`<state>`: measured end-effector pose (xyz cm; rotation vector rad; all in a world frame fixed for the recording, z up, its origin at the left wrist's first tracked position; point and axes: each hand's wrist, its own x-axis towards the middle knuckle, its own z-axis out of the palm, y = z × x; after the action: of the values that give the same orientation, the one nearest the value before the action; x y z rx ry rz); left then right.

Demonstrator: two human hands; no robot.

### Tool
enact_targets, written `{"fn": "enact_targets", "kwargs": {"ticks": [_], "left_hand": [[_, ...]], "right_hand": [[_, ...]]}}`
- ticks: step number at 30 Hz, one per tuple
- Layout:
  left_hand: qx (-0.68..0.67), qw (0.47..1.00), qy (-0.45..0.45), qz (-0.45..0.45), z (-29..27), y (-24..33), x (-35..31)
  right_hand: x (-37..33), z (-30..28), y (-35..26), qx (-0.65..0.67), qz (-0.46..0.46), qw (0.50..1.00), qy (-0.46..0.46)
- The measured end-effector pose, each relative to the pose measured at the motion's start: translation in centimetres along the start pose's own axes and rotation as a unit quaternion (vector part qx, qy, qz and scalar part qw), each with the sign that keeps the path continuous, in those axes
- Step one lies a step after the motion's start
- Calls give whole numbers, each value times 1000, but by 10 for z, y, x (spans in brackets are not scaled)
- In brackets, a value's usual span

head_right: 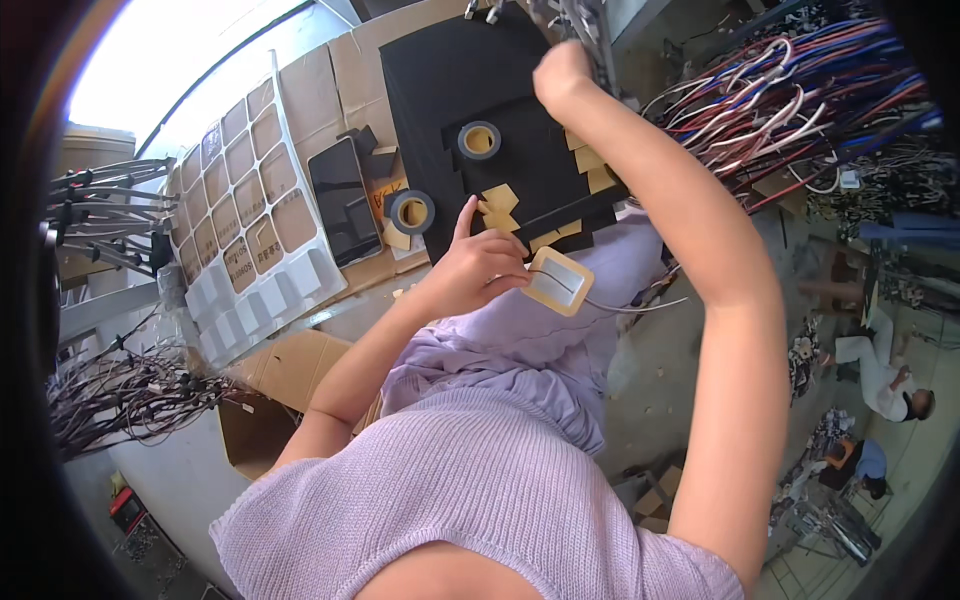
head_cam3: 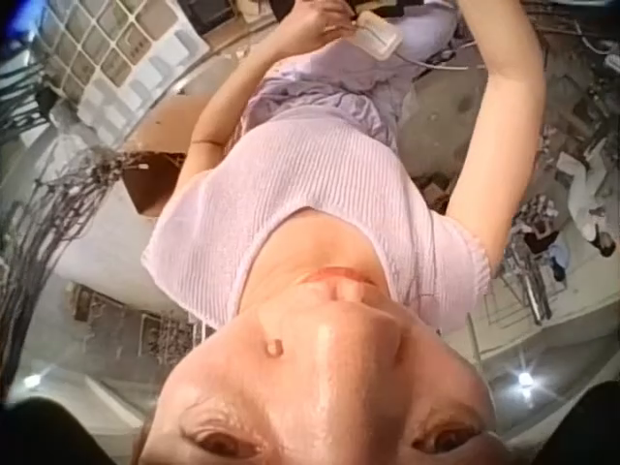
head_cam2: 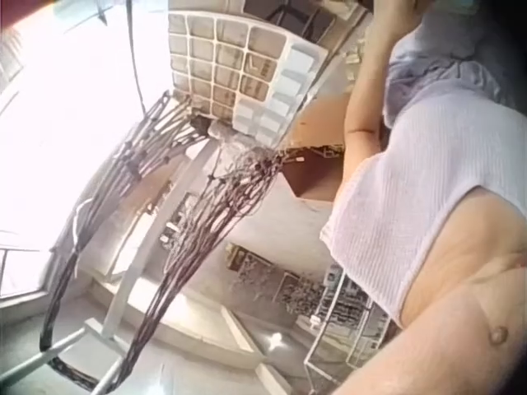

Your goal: Assembling wiring harnesses by attaching connectors and adhesive tape to electrical wires.

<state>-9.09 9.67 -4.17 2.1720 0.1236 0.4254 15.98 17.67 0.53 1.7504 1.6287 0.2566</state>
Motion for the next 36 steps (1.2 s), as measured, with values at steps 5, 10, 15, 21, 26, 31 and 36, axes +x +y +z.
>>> {"fn": "enact_targets", "kwargs": {"ticks": [5, 10, 15, 21, 26, 31, 36], "left_hand": [[-25, 999, -29, 1, -7, 13, -2], [-84, 996, -31, -2, -13, 14, -9], [-113, 993, -42, 5, -33, 18, -22], [-165, 983, -41, 72, -35, 5, -27], [-205, 966, -50, 152, -41, -11, -5], [-144, 972, -58, 177, -36, 4, -16], [-127, 970, -30, 207, -16, 45, -43]], "right_hand": [[-3, 4, 13, 279, 109, 953, -43], [-22, 25, -8, 362, 181, 913, 52], [-80, 28, -30, 394, 115, 910, 61], [-115, 12, -33, 376, 191, 902, 88], [-137, -26, -55, 554, -19, 787, 270], [-132, -15, -70, 563, -105, 801, 171], [-140, -74, -110, 558, -166, 782, 224]]}}
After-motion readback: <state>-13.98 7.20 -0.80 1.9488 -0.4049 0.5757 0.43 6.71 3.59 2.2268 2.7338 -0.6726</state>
